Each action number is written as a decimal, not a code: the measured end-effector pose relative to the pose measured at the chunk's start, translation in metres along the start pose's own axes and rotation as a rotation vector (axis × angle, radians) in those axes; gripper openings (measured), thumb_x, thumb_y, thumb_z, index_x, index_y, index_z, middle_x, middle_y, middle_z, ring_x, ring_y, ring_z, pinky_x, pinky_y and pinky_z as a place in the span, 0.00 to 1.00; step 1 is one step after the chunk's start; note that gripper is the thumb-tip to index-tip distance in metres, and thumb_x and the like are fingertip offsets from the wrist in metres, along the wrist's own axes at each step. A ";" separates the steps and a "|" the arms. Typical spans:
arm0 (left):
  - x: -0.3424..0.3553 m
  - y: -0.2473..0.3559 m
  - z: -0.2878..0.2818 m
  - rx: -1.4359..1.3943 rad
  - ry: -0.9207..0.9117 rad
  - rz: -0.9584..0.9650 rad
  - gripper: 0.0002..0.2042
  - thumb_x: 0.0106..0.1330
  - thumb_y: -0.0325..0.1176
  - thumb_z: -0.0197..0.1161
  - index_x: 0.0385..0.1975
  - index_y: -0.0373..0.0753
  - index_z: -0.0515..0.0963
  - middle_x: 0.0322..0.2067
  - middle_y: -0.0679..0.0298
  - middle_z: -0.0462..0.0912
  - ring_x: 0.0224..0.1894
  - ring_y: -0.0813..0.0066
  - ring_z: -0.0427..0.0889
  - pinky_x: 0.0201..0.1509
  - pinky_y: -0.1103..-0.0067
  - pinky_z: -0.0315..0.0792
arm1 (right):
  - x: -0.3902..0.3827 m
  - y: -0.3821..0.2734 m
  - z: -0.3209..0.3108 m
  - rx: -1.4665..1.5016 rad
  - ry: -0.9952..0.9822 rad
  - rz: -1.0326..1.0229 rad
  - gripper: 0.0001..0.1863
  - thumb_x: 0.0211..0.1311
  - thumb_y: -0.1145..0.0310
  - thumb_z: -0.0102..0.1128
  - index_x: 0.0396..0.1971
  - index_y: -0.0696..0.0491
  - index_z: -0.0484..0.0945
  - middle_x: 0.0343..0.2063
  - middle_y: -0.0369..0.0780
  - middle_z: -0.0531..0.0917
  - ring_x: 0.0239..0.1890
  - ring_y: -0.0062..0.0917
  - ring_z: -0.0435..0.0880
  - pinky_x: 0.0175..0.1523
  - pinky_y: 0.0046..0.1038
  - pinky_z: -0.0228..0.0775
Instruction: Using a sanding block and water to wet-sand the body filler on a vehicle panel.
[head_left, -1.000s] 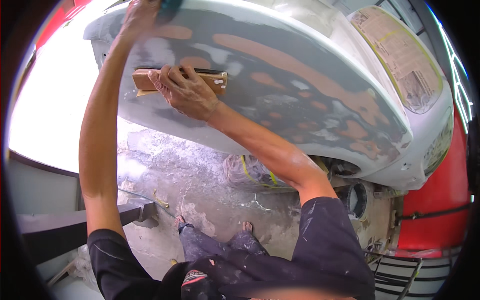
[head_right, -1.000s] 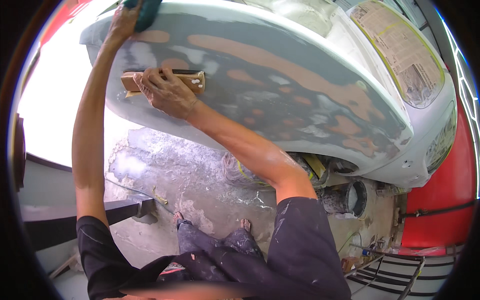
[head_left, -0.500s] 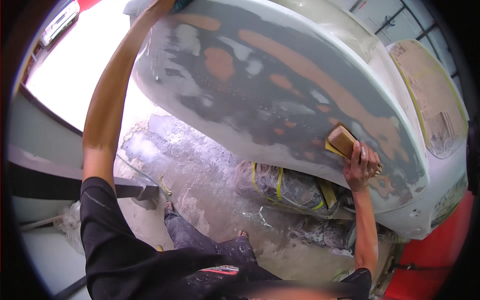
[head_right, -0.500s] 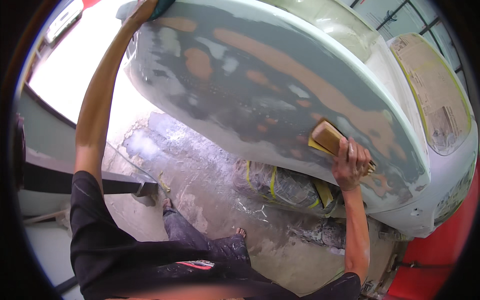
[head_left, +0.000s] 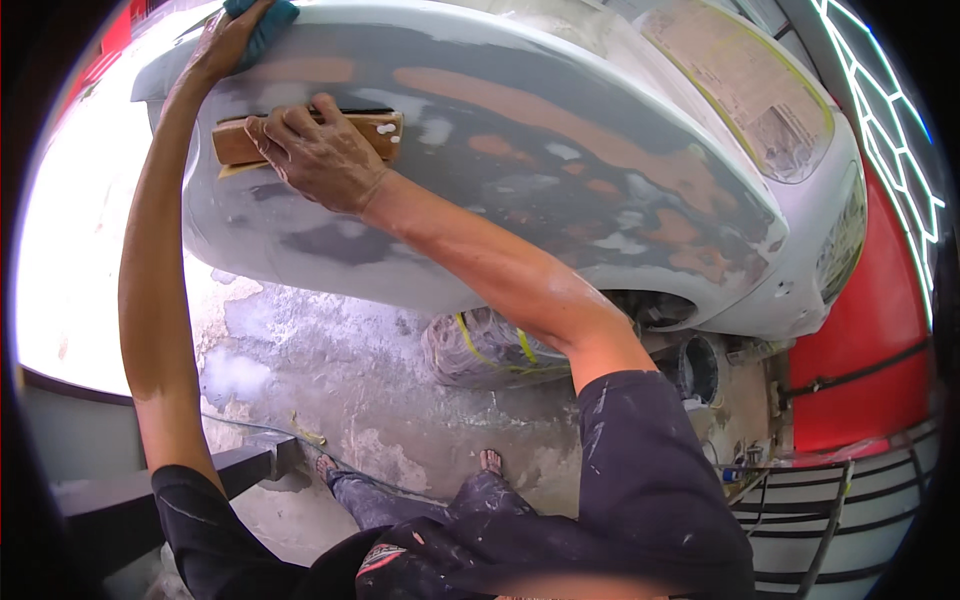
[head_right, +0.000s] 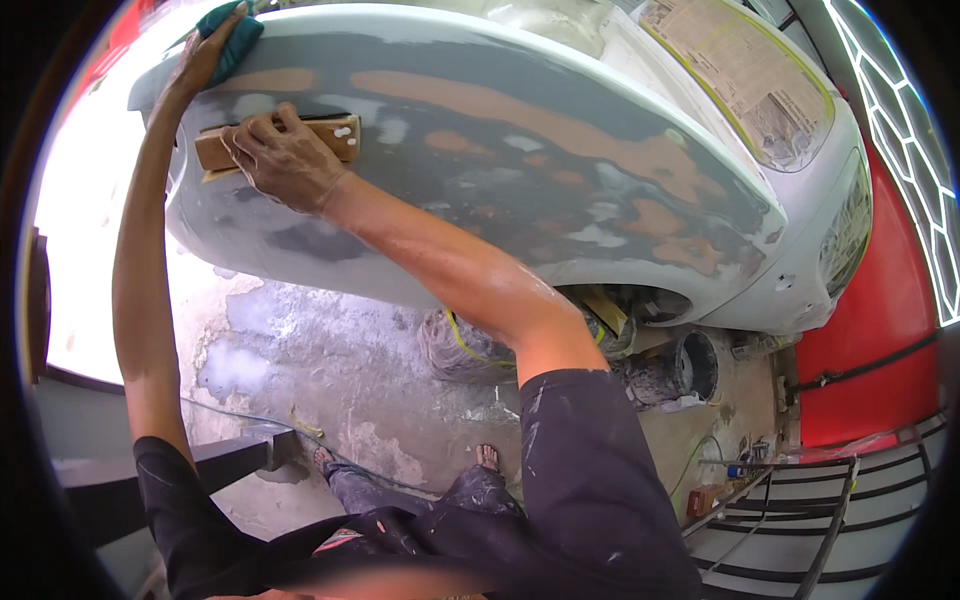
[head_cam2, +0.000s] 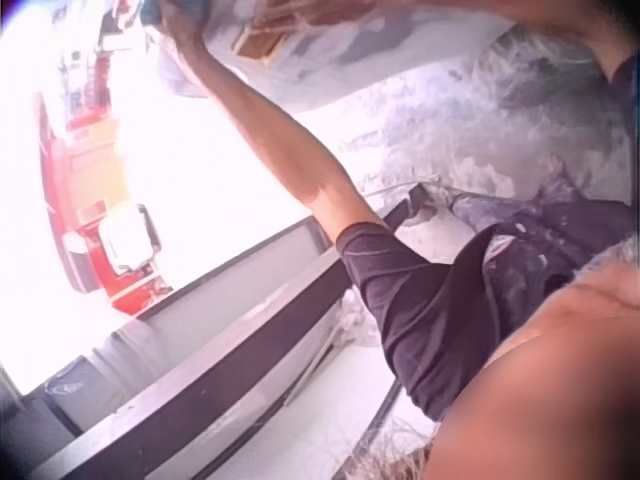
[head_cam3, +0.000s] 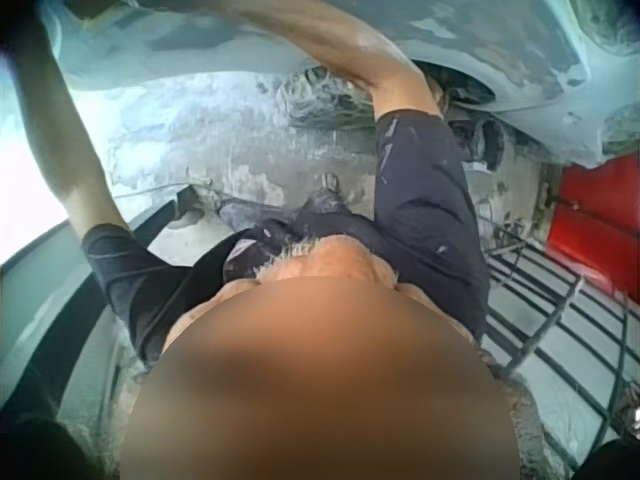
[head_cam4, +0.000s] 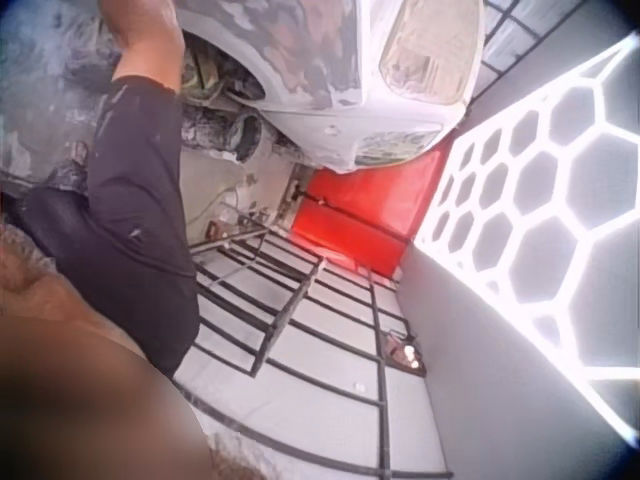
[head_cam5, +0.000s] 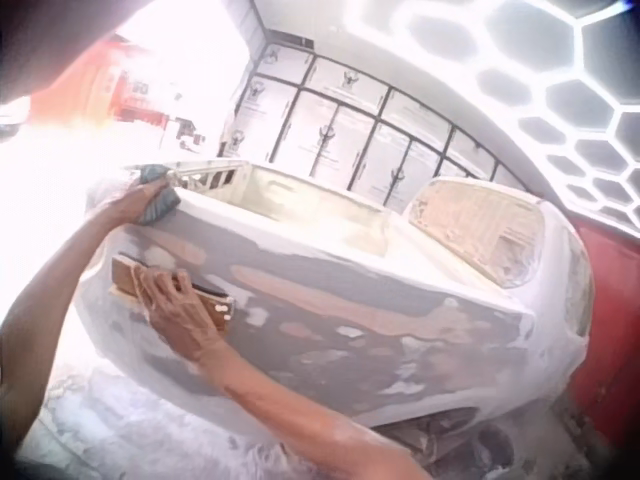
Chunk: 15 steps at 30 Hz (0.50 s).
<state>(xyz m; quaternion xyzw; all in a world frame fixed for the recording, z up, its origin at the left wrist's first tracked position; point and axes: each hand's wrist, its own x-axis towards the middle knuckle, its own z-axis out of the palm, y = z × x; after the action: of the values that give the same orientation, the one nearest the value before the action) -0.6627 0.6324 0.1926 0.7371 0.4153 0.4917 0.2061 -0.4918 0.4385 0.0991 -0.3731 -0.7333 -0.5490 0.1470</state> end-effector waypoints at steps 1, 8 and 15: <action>0.019 -0.024 0.003 -0.217 -0.075 -0.040 0.30 0.75 0.58 0.57 0.61 0.35 0.82 0.58 0.48 0.85 0.62 0.55 0.81 0.68 0.64 0.71 | -0.017 0.010 0.001 0.072 0.016 -0.013 0.29 0.73 0.63 0.55 0.71 0.54 0.72 0.48 0.39 0.75 0.51 0.28 0.74 0.57 0.39 0.68; -0.017 0.021 0.001 0.353 0.196 -0.201 0.35 0.73 0.65 0.55 0.60 0.37 0.83 0.60 0.48 0.84 0.63 0.53 0.81 0.68 0.65 0.71 | -0.299 0.202 -0.144 -0.089 -0.255 0.038 0.32 0.67 0.58 0.67 0.70 0.48 0.77 0.58 0.38 0.77 0.59 0.29 0.76 0.63 0.39 0.68; -0.022 0.028 -0.004 0.259 0.094 -0.006 0.33 0.73 0.62 0.56 0.62 0.37 0.81 0.59 0.45 0.84 0.62 0.47 0.80 0.68 0.62 0.72 | -0.211 0.162 -0.121 -0.063 -0.200 0.105 0.29 0.69 0.67 0.59 0.71 0.48 0.76 0.56 0.39 0.78 0.54 0.31 0.76 0.60 0.41 0.69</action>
<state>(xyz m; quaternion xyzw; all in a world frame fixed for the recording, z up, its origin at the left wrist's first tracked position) -0.6588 0.5982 0.2028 0.7324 0.4867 0.4674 0.0910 -0.2574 0.2649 0.1224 -0.4685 -0.7061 -0.5233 0.0898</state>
